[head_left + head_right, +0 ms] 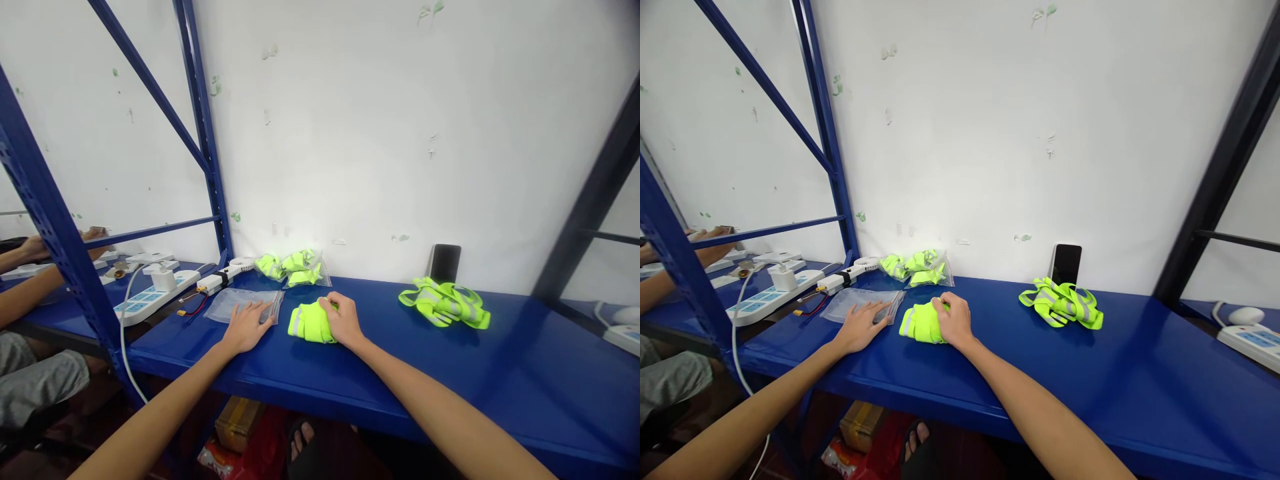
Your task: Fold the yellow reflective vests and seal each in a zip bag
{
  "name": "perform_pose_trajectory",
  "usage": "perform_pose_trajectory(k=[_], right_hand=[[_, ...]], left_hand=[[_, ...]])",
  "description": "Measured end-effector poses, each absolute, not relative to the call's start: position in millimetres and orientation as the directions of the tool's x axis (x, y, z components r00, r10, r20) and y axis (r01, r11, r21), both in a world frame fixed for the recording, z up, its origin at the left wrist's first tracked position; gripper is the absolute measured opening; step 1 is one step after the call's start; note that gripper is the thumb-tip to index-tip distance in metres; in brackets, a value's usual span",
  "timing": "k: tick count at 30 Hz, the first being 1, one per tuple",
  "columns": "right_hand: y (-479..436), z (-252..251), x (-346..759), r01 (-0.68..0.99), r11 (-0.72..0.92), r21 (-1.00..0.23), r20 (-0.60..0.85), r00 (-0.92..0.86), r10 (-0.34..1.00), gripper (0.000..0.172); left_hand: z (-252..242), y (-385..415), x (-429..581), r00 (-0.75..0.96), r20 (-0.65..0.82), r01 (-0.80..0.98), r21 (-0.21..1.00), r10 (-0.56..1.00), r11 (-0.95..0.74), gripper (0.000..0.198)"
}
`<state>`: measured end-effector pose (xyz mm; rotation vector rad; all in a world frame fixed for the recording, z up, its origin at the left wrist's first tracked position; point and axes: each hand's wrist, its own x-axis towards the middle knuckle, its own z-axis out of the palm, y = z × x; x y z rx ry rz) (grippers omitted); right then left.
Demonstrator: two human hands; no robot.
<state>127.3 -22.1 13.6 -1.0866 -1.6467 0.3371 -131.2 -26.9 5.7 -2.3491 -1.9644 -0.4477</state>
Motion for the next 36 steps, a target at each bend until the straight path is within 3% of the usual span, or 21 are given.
perform_pose_trajectory(k=[4,7,12,15,21,26,32,36], right_hand=[[-15,16,142,0.428,0.49,-0.76,0.579,0.102,0.809,0.029],[-13,15,144,0.383,0.507,-0.772,0.575,0.083,0.814,0.014],[-14,13,138,0.345,0.543,-0.766,0.587,0.03,0.809,0.015],[-11,13,139,0.309,0.537,-0.785,0.579,0.057,0.813,0.015],[-1,14,147,0.183,0.458,-0.87,0.484,0.143,0.863,0.015],[-2,16,147,0.201,0.476,-0.856,0.508,0.155,0.848,0.014],[-6,15,143,0.238,0.496,-0.835,0.522,0.063,0.85,0.012],[-17,21,139,0.24,0.561,-0.793,0.565,-0.057,0.823,0.013]], left_hand=[[10,-34,-127,0.148,0.357,0.971,0.123,0.922,-0.204,0.051],[13,-40,-126,0.15,0.509,0.971,0.086,0.848,-0.223,0.043],[16,-47,-124,0.266,0.675,0.94,-0.025,0.688,-0.339,0.038],[21,-50,-116,0.373,0.671,0.895,-0.078,0.641,-0.439,0.039],[26,-63,-84,0.451,0.645,0.832,-0.054,0.616,-0.553,0.043],[23,-72,-68,0.527,0.609,0.776,-0.062,0.592,-0.627,0.052],[26,-65,-68,0.439,0.568,0.819,0.065,0.696,-0.569,0.063],[31,-57,-73,0.467,0.459,0.847,0.011,0.755,-0.531,0.089]])
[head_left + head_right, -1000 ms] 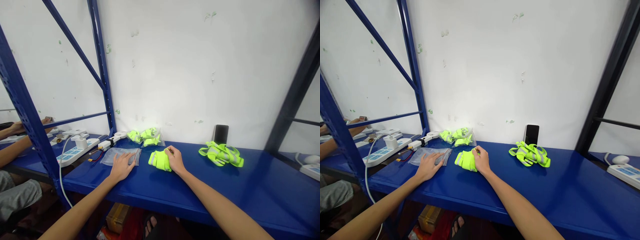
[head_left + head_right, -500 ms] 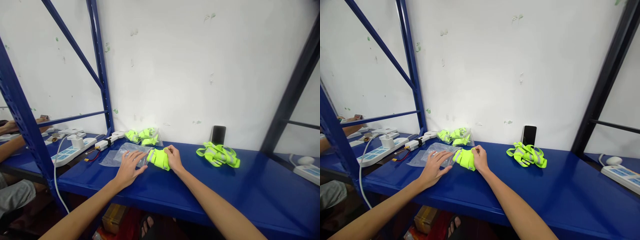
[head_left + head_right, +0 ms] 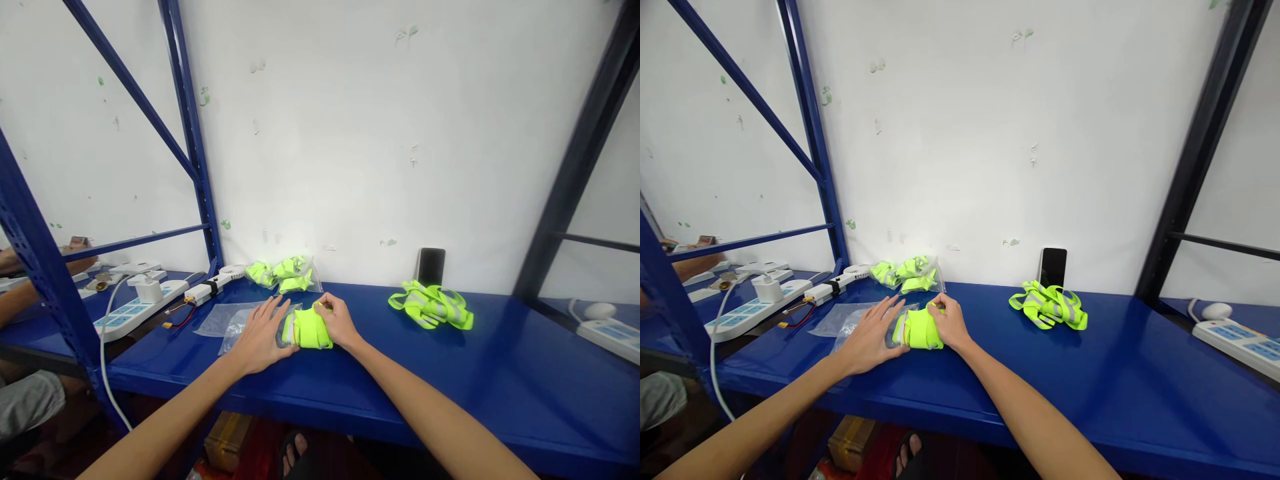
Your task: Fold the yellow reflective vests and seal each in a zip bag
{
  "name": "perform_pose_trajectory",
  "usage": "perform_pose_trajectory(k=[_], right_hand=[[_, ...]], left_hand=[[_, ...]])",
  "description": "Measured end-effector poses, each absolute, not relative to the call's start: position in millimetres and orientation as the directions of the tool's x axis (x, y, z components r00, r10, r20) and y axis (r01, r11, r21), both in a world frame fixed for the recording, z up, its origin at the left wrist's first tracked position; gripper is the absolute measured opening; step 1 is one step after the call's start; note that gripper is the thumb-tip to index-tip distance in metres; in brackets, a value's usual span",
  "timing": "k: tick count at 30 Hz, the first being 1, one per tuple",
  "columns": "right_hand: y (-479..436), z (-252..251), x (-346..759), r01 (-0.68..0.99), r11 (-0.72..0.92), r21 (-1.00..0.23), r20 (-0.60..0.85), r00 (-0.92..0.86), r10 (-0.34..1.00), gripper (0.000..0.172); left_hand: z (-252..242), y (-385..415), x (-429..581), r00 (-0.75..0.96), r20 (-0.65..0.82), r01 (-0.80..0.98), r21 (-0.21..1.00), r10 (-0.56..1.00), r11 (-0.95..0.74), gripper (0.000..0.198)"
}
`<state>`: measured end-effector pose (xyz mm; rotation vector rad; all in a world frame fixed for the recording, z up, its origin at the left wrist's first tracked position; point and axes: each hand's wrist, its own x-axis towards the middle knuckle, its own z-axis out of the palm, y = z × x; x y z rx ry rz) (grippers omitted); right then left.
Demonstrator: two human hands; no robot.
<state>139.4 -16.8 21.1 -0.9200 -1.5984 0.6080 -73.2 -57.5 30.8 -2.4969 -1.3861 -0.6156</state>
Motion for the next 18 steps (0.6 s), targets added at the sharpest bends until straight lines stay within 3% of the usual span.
perform_pose_trajectory(k=[5,13,18], right_hand=[[-28,28,137,0.245,0.622,-0.743,0.621,-0.095,0.778,0.014],[-2,10,141,0.244,0.438,-0.865,0.454,0.01,0.891,0.015],[-2,4,136,0.194,0.441,-0.877,0.443,-0.033,0.896,0.014]], left_hand=[[35,-60,-75,0.539,0.323,0.818,0.018,0.778,-0.575,0.096],[37,-69,-62,0.552,0.449,0.801,-0.05,0.703,-0.596,0.071],[33,-72,-50,0.533,0.517,0.818,-0.112,0.67,-0.565,0.073]])
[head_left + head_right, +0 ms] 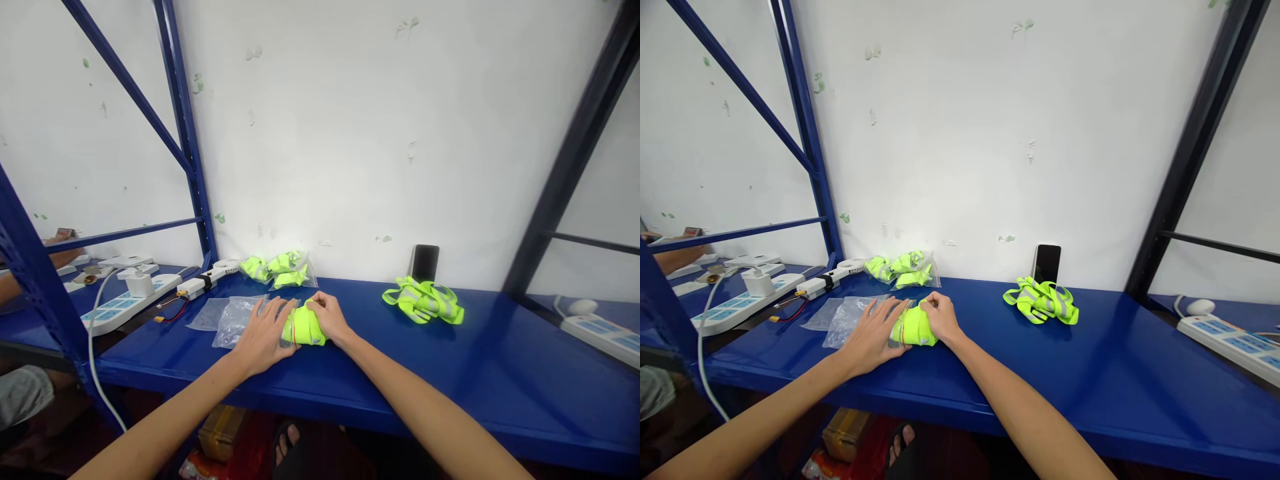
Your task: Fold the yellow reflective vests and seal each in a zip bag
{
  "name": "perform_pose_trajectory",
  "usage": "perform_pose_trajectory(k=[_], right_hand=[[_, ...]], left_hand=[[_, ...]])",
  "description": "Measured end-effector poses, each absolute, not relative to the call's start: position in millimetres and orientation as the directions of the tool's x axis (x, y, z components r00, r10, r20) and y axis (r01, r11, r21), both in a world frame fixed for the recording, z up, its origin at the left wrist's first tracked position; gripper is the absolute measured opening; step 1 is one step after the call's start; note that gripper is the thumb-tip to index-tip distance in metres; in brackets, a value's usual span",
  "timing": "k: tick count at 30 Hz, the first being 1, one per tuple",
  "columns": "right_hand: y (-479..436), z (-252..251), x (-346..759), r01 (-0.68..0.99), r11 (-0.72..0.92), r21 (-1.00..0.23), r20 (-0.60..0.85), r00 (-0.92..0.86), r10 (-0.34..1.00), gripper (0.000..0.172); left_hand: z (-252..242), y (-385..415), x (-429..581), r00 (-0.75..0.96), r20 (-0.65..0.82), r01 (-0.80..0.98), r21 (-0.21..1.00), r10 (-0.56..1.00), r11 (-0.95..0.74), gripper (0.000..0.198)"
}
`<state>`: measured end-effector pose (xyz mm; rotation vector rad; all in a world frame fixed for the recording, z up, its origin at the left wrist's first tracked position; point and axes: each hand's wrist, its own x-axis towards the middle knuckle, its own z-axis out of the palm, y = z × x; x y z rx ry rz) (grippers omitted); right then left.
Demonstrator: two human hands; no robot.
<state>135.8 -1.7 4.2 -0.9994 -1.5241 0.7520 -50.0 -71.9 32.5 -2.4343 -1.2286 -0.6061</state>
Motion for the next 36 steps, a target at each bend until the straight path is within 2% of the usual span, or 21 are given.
perform_pose_trajectory(k=[7,14,18,23,29,32,36], right_hand=[[-19,14,131,0.223,0.537,-0.814,0.536,-0.07,0.841,0.015],[-34,23,127,0.251,0.611,-0.75,0.626,-0.025,0.779,0.034],[-32,18,122,0.276,0.596,-0.754,0.625,0.019,0.781,0.033],[-26,11,115,0.114,0.518,-0.848,0.524,0.038,0.851,0.017],[-31,13,113,0.187,0.516,-0.836,0.533,0.057,0.844,0.043],[-36,16,115,0.092,0.528,-0.845,0.526,-0.042,0.849,0.037],[-35,14,114,-0.05,0.431,-0.901,0.426,-0.287,0.858,0.016]], left_hand=[[24,-77,-33,0.543,0.523,0.809,-0.117,0.657,-0.575,0.081],[28,-75,-32,0.512,0.564,0.816,-0.085,0.648,-0.572,0.082],[29,-83,-29,0.534,0.555,0.816,-0.14,0.638,-0.561,0.081],[29,-86,-22,0.521,0.554,0.832,-0.16,0.65,-0.531,0.08],[31,-83,-29,0.589,0.53,0.785,-0.196,0.61,-0.588,0.084],[36,-81,-40,0.586,0.514,0.784,-0.166,0.627,-0.598,0.087],[43,-74,-62,0.5,0.467,0.846,-0.082,0.729,-0.528,0.092]])
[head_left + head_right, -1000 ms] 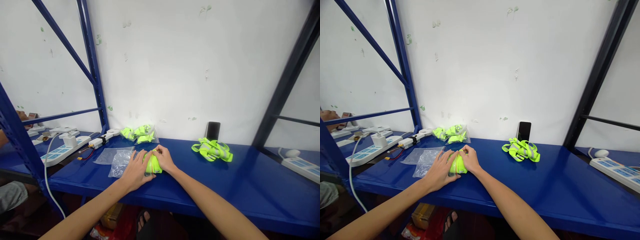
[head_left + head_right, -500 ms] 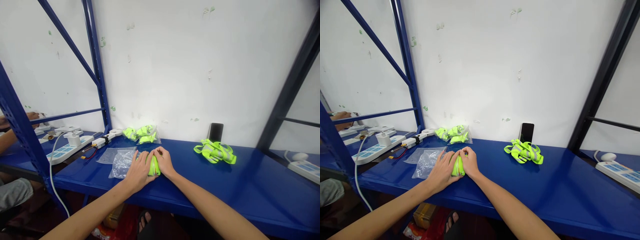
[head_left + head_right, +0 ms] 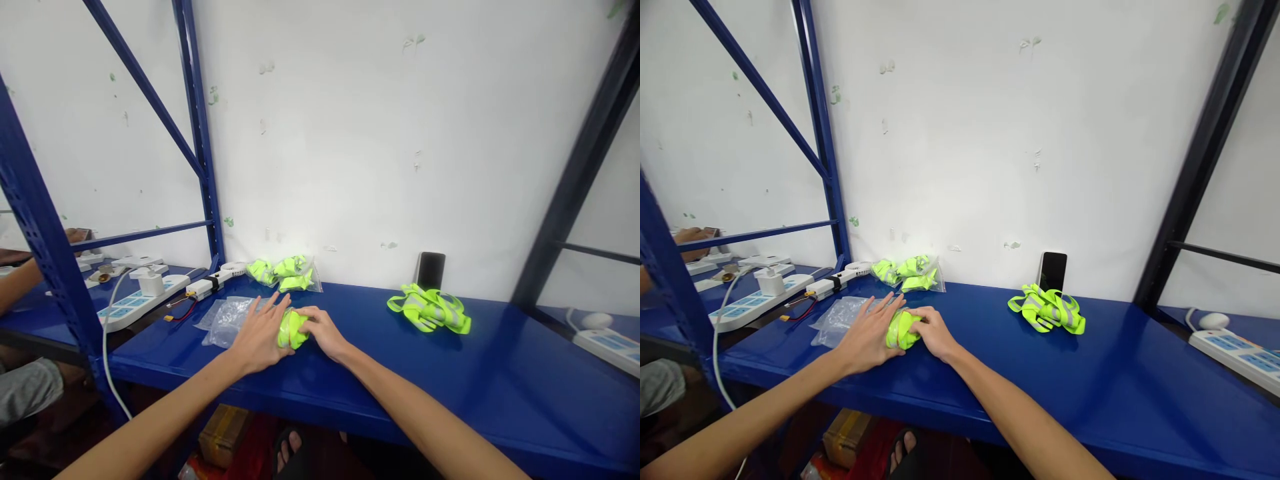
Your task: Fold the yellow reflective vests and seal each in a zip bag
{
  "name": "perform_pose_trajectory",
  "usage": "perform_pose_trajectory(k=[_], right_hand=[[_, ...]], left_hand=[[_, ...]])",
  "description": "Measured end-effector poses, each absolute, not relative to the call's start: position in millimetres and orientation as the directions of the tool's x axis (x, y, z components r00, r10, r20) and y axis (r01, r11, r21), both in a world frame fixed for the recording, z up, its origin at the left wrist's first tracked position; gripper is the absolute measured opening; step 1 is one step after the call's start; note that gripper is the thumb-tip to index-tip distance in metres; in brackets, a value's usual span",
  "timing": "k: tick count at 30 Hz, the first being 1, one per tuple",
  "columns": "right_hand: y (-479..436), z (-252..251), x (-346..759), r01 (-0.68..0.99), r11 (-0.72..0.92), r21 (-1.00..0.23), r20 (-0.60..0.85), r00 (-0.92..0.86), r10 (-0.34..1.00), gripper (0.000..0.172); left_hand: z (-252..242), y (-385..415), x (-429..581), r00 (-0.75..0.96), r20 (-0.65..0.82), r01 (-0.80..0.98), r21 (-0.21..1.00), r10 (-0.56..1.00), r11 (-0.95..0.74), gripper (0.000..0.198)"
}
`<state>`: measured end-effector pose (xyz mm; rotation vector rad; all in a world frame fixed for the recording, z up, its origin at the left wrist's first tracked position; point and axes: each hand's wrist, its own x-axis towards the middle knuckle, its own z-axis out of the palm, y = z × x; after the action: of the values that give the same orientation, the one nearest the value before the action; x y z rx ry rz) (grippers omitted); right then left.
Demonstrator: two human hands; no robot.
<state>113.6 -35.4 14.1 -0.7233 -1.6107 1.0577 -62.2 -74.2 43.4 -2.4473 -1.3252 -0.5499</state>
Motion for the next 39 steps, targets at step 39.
perform_pose_trajectory(k=[39], right_hand=[[-27,9,106,-0.101,0.097,-0.99,0.133,-0.466,0.875,0.026]], left_hand=[[35,-76,-59,0.507,0.358,0.837,0.016,0.784,-0.548,0.068]])
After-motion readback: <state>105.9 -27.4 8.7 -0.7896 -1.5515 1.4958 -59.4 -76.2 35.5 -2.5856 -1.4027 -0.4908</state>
